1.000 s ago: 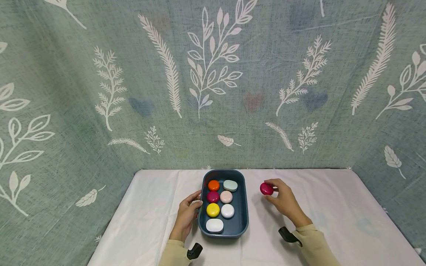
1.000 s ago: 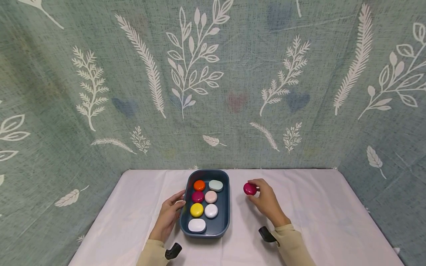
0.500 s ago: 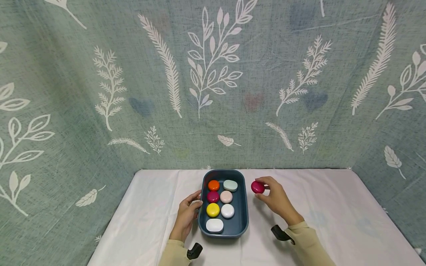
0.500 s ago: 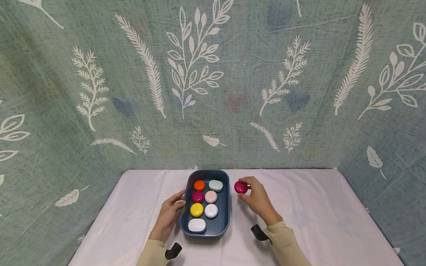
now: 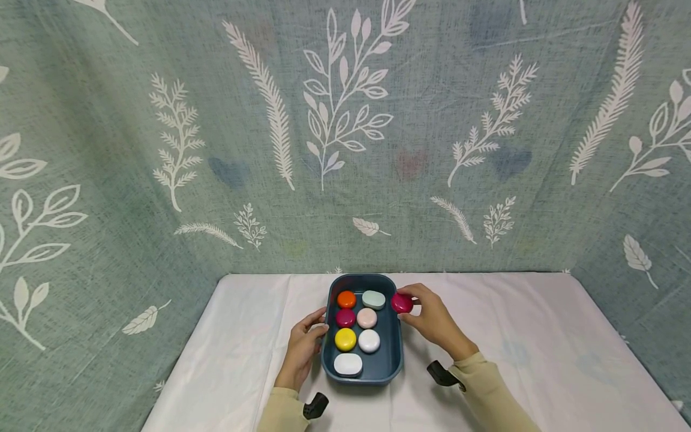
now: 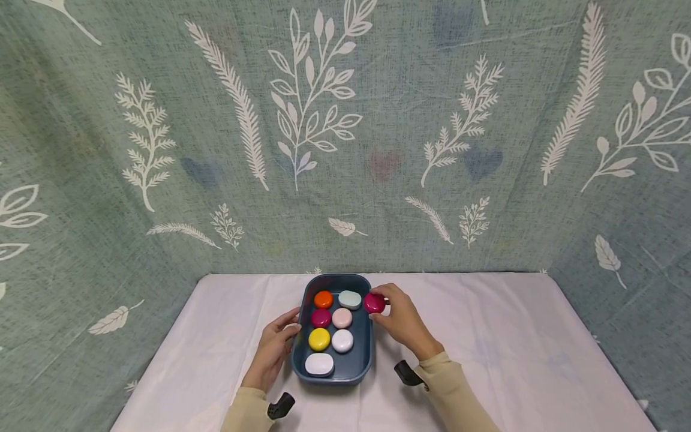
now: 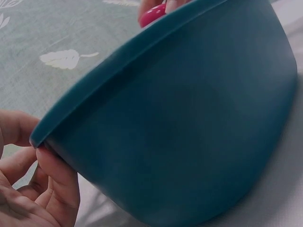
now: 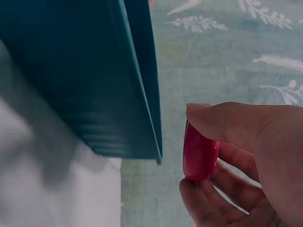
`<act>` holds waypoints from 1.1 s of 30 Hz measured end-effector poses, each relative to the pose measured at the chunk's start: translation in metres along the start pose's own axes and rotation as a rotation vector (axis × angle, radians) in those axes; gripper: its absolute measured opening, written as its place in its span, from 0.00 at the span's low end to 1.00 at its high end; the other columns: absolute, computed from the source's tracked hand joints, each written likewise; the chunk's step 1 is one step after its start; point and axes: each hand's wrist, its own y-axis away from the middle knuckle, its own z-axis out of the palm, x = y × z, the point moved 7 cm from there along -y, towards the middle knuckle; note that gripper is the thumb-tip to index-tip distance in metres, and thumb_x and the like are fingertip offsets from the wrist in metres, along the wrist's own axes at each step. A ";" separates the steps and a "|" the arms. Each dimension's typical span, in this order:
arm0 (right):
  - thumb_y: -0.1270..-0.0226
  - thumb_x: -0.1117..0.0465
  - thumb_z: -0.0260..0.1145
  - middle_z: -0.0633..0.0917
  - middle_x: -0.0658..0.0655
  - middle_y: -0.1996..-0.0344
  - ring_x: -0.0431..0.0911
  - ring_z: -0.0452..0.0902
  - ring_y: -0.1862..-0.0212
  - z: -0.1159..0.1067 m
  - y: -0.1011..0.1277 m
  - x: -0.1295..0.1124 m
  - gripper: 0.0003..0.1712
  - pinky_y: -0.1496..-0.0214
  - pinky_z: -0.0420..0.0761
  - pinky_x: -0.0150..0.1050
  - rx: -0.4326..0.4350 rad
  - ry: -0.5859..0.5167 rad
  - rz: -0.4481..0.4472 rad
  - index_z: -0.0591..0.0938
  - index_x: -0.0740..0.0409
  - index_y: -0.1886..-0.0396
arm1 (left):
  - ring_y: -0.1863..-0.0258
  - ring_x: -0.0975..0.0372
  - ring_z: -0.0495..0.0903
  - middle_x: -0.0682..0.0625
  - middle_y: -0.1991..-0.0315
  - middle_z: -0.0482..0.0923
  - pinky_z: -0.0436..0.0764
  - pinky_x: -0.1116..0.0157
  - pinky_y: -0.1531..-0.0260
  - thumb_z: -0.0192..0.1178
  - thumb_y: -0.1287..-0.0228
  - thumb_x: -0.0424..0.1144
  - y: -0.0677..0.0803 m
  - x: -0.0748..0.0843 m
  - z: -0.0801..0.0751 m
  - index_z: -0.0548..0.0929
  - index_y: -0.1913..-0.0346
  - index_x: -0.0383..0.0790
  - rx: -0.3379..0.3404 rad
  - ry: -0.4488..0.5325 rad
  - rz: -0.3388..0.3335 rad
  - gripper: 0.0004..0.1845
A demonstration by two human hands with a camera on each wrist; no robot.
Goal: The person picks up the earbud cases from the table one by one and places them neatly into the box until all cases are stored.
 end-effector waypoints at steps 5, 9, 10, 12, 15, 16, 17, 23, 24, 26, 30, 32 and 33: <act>0.43 0.76 0.79 0.84 0.62 0.48 0.54 0.83 0.48 0.008 -0.003 -0.006 0.27 0.43 0.85 0.51 -0.042 -0.030 -0.028 0.84 0.70 0.42 | 0.62 0.61 0.76 0.43 0.45 0.73 0.72 0.71 0.76 0.60 0.29 0.29 0.000 0.001 0.000 0.78 0.28 0.32 -0.003 0.005 0.003 0.26; 0.42 0.75 0.78 0.84 0.60 0.48 0.53 0.83 0.48 0.016 -0.005 -0.011 0.26 0.41 0.85 0.51 -0.089 -0.042 -0.035 0.84 0.69 0.42 | 0.62 0.60 0.76 0.44 0.45 0.73 0.73 0.71 0.75 0.60 0.28 0.29 0.001 0.002 0.000 0.78 0.28 0.32 -0.002 0.002 0.003 0.26; 0.42 0.74 0.78 0.84 0.60 0.48 0.53 0.83 0.48 0.018 -0.005 -0.012 0.26 0.41 0.84 0.51 -0.103 -0.041 -0.039 0.84 0.68 0.42 | 0.61 0.60 0.76 0.44 0.45 0.74 0.73 0.71 0.75 0.60 0.28 0.30 0.001 0.002 0.000 0.78 0.28 0.32 -0.002 0.002 0.003 0.26; 0.41 0.74 0.78 0.84 0.59 0.48 0.52 0.83 0.48 0.021 -0.006 -0.015 0.26 0.40 0.84 0.51 -0.131 -0.042 -0.040 0.84 0.67 0.42 | 0.61 0.60 0.76 0.44 0.45 0.74 0.73 0.71 0.75 0.60 0.28 0.30 0.001 0.002 -0.001 0.78 0.28 0.32 0.000 -0.001 0.003 0.26; 0.40 0.72 0.78 0.84 0.59 0.48 0.51 0.82 0.49 0.026 -0.007 -0.019 0.25 0.41 0.85 0.50 -0.177 -0.031 -0.054 0.84 0.66 0.42 | 0.61 0.60 0.76 0.44 0.45 0.74 0.72 0.71 0.75 0.60 0.28 0.30 0.001 0.001 -0.001 0.78 0.28 0.32 0.001 -0.003 0.002 0.26; 0.40 0.72 0.78 0.84 0.58 0.48 0.51 0.82 0.49 0.028 -0.007 -0.020 0.25 0.42 0.85 0.49 -0.193 -0.027 -0.056 0.84 0.66 0.42 | 0.61 0.60 0.76 0.44 0.46 0.74 0.72 0.71 0.76 0.60 0.28 0.30 0.001 0.001 -0.001 0.78 0.28 0.32 0.002 -0.003 0.001 0.26; 0.40 0.72 0.78 0.84 0.58 0.47 0.50 0.81 0.49 0.030 -0.007 -0.022 0.25 0.42 0.85 0.49 -0.209 -0.025 -0.061 0.84 0.66 0.42 | 0.61 0.60 0.77 0.44 0.46 0.74 0.72 0.71 0.76 0.60 0.28 0.30 0.001 0.001 -0.001 0.78 0.29 0.32 0.003 -0.004 -0.001 0.26; 0.39 0.71 0.78 0.84 0.59 0.47 0.50 0.81 0.50 0.040 -0.008 -0.029 0.25 0.43 0.85 0.49 -0.289 -0.024 -0.105 0.84 0.66 0.41 | 0.60 0.59 0.77 0.44 0.46 0.74 0.72 0.71 0.76 0.61 0.29 0.30 0.001 0.000 -0.001 0.78 0.29 0.32 0.006 -0.003 -0.005 0.26; 0.39 0.71 0.78 0.84 0.59 0.47 0.51 0.81 0.50 0.041 -0.008 -0.030 0.25 0.43 0.85 0.48 -0.299 -0.023 -0.109 0.84 0.66 0.41 | 0.60 0.59 0.77 0.44 0.46 0.74 0.72 0.71 0.76 0.61 0.29 0.30 0.001 0.000 -0.001 0.78 0.29 0.32 0.005 -0.002 -0.005 0.26; 0.39 0.71 0.78 0.84 0.60 0.46 0.51 0.81 0.49 0.044 -0.009 -0.031 0.25 0.43 0.85 0.47 -0.318 -0.019 -0.114 0.84 0.66 0.41 | 0.60 0.59 0.77 0.45 0.46 0.74 0.72 0.71 0.76 0.61 0.29 0.30 0.000 0.000 -0.001 0.79 0.29 0.33 0.004 0.001 -0.003 0.26; 0.39 0.72 0.78 0.84 0.61 0.46 0.53 0.82 0.49 0.051 -0.010 -0.033 0.25 0.42 0.85 0.49 -0.355 -0.021 -0.115 0.84 0.67 0.42 | 0.60 0.59 0.77 0.44 0.46 0.73 0.71 0.71 0.76 0.61 0.29 0.30 0.001 0.001 0.000 0.78 0.29 0.32 0.001 0.001 0.002 0.26; 0.39 0.72 0.78 0.85 0.60 0.47 0.53 0.82 0.49 0.054 -0.011 -0.035 0.24 0.43 0.85 0.50 -0.374 -0.022 -0.116 0.84 0.67 0.43 | 0.61 0.60 0.76 0.44 0.46 0.73 0.71 0.71 0.76 0.61 0.29 0.30 0.001 0.000 0.000 0.78 0.29 0.32 0.001 0.001 0.006 0.26; 0.39 0.72 0.78 0.85 0.60 0.48 0.53 0.82 0.49 0.056 -0.011 -0.035 0.24 0.43 0.85 0.50 -0.385 -0.025 -0.119 0.85 0.66 0.43 | 0.61 0.60 0.76 0.45 0.46 0.73 0.71 0.71 0.76 0.60 0.29 0.30 0.001 0.000 0.000 0.78 0.29 0.32 0.002 0.001 0.006 0.26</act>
